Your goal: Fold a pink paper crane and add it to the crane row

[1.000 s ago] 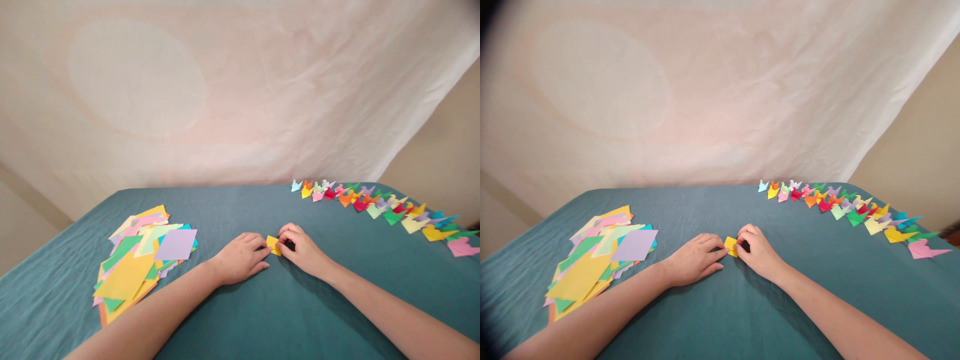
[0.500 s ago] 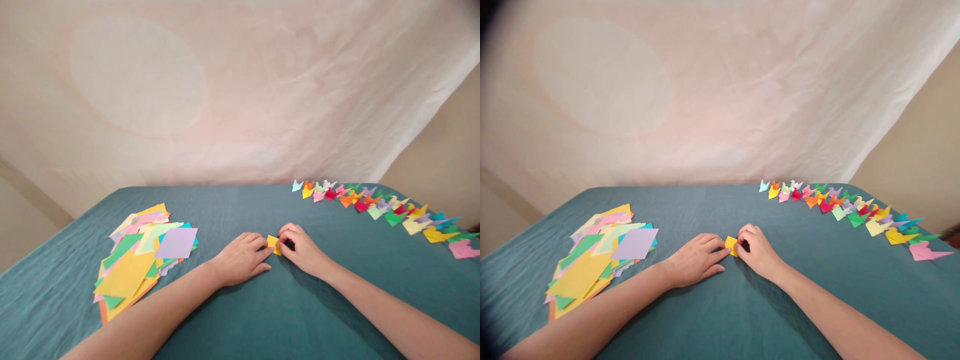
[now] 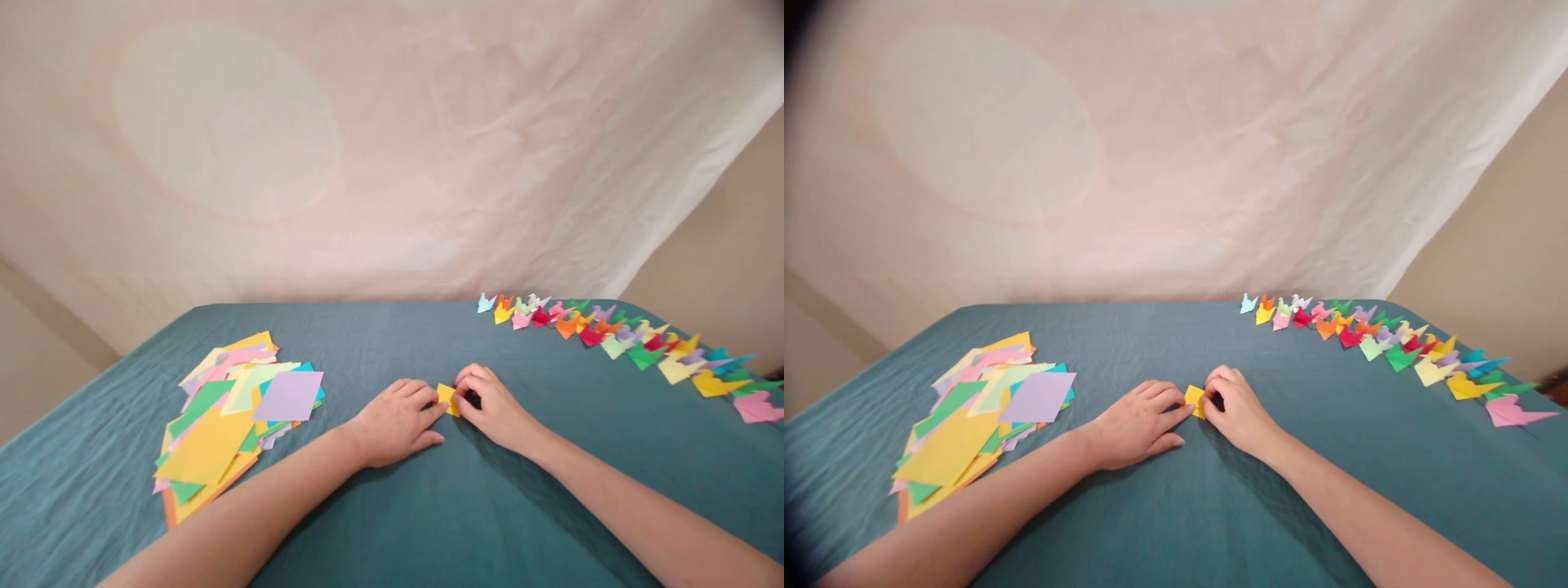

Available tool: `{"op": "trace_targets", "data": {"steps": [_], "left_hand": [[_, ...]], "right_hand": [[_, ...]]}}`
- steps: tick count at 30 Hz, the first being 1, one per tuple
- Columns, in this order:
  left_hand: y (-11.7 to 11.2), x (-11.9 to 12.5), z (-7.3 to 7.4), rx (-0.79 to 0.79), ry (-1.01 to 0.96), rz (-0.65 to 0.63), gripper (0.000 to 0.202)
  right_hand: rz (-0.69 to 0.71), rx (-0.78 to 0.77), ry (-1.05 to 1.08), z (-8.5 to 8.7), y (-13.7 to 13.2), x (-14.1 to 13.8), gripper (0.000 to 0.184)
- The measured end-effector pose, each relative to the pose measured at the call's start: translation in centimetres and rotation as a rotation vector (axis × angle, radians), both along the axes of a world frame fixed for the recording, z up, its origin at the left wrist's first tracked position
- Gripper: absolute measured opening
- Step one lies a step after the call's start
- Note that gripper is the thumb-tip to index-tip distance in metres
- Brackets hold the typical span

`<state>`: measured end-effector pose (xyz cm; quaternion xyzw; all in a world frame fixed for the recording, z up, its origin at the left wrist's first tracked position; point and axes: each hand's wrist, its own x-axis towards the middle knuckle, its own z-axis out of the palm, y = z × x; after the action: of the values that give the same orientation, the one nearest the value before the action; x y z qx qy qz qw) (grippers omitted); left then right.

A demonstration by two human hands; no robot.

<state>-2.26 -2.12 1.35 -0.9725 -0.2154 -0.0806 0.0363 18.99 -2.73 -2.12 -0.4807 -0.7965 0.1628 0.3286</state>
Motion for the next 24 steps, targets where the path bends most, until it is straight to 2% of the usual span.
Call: {"op": "trace_targets", "data": {"steps": [20,24], "left_hand": [[-0.02,0.0,0.29,-0.005,-0.012,0.003,0.038],[-0.03,0.04,0.39,-0.004,-0.008,0.007,0.037]], "right_hand": [[-0.044,0.022,-0.004,-0.04,-0.08,-0.17,0.007],[-0.032,-0.008,0.052,0.01,-0.23,0.06,0.014]]}}
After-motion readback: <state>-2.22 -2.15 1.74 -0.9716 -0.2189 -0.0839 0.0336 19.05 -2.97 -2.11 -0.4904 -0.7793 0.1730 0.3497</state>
